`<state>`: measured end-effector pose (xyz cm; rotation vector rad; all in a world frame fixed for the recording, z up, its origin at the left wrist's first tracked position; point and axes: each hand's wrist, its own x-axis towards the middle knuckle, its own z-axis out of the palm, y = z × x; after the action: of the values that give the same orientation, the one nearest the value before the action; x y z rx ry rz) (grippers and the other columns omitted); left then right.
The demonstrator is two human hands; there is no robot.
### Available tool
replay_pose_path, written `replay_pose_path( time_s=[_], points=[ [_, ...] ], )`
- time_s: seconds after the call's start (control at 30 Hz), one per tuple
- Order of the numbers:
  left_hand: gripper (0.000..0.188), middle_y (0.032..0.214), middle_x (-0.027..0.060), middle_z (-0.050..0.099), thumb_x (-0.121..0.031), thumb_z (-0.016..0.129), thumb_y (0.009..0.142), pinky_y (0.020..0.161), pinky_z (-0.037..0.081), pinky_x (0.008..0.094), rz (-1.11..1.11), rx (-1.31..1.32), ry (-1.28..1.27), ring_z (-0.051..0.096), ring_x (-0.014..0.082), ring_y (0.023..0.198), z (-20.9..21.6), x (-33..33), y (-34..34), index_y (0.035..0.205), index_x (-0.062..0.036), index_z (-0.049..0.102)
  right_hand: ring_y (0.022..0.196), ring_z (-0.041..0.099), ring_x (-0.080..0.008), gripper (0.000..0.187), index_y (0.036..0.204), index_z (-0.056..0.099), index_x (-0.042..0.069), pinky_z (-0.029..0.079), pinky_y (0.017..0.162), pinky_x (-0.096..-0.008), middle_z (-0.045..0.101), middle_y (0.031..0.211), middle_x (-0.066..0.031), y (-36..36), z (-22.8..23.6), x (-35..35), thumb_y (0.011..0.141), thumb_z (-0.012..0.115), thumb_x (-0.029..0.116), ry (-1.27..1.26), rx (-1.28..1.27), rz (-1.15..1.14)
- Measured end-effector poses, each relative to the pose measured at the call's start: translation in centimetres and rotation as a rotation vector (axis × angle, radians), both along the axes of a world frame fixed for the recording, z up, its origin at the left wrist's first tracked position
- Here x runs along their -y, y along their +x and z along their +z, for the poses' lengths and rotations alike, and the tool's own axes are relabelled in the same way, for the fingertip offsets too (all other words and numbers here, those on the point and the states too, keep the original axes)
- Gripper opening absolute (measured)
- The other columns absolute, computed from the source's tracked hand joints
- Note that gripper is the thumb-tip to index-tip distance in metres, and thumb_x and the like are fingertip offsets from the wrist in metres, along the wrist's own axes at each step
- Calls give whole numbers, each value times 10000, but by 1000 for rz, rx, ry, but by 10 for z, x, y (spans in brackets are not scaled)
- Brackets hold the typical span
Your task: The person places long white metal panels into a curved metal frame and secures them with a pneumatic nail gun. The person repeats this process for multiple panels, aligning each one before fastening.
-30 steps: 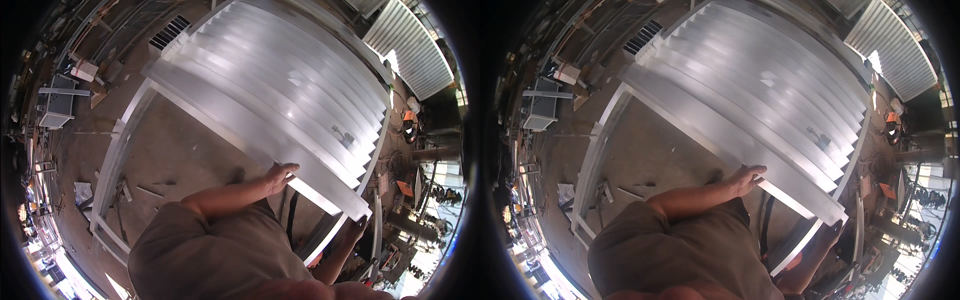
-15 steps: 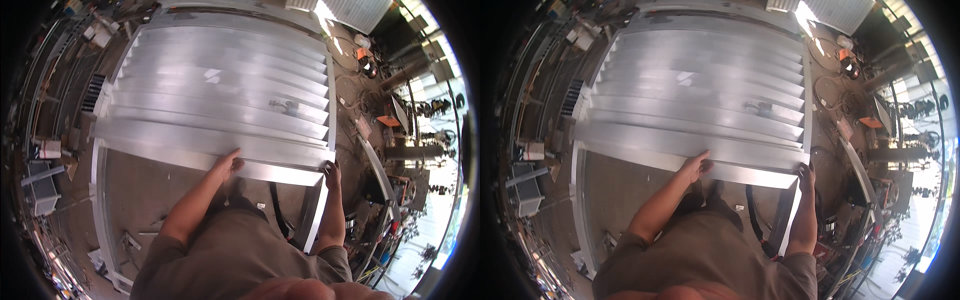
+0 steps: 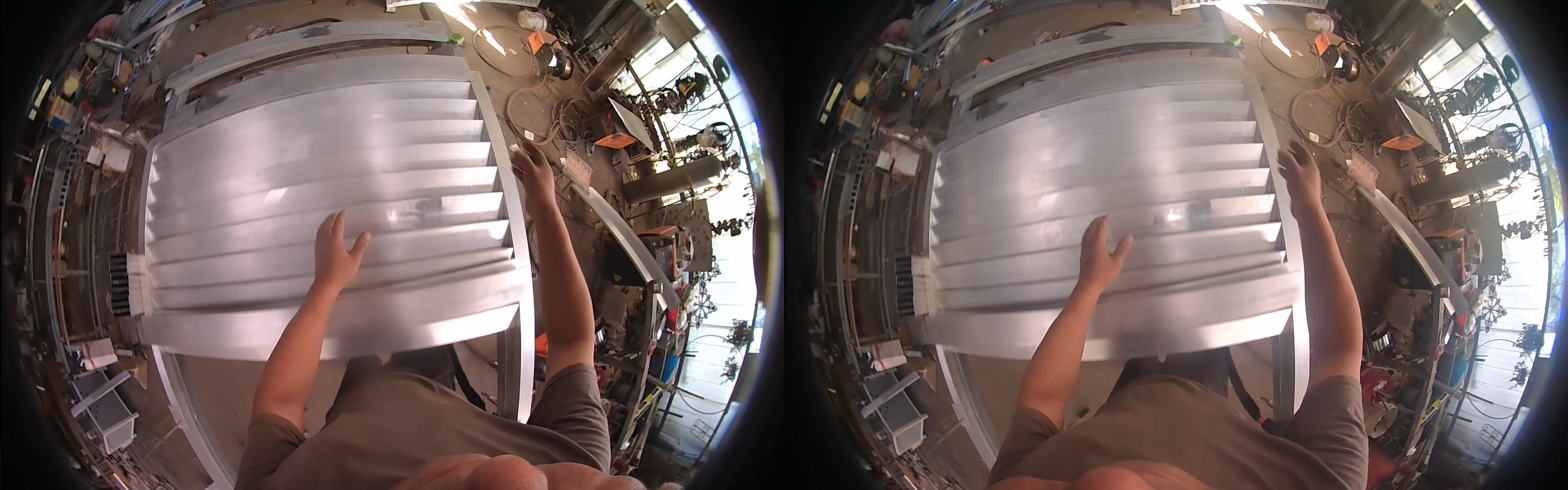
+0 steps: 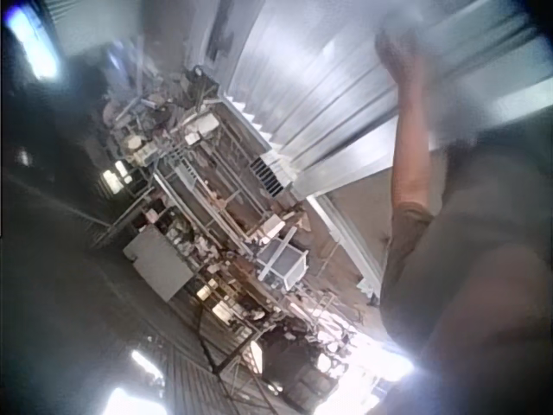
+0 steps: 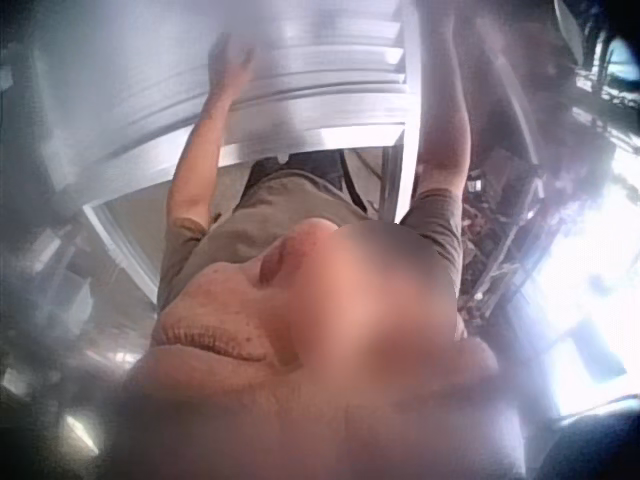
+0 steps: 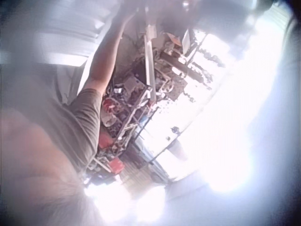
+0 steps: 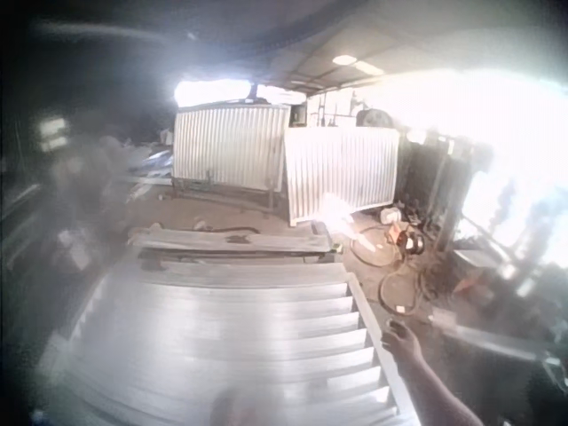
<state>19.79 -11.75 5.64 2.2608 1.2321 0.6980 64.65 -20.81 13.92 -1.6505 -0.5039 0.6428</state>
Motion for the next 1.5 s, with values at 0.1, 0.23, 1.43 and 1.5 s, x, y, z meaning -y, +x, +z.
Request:
replay_pose_path(
  time_s=[0.1,0.23,1.43,1.5],
  points=[
    [720,1576,266,379,-443,692,976,1202,291,580,29,-218,10,333,448,1478,-31,-64,51,1537,-64,447,1137,671,-301,566,1469,496,-42,562,975,-382,617,1360,-223,51,-17,-130,996,667,218,195,-525,-27],
    [709,1631,264,291,-450,649,990,1228,221,612,72,-446,26,257,467,1520,-61,-88,71,1555,-80,436,1335,539,-369,734,1555,332,11,470,1143,-457,463,1507,-251,105,-69,-287,991,711,291,317,-825,-12],
    [744,1646,323,200,-540,530,1010,1155,256,678,9,-609,-26,251,570,1493,-84,-100,65,1570,-64,408,1162,650,-298,319,1218,669,46,521,1058,-448,710,1225,-112,191,-245,-679,959,696,231,853,-1270,-50],
    [746,1644,323,202,-545,533,1007,1154,258,677,8,-616,-21,249,571,1493,-84,-100,65,1566,-66,413,1158,652,-297,320,1212,671,49,519,1059,-449,710,1229,-110,190,-246,-680,957,696,240,833,-1238,-96]
  ],
)
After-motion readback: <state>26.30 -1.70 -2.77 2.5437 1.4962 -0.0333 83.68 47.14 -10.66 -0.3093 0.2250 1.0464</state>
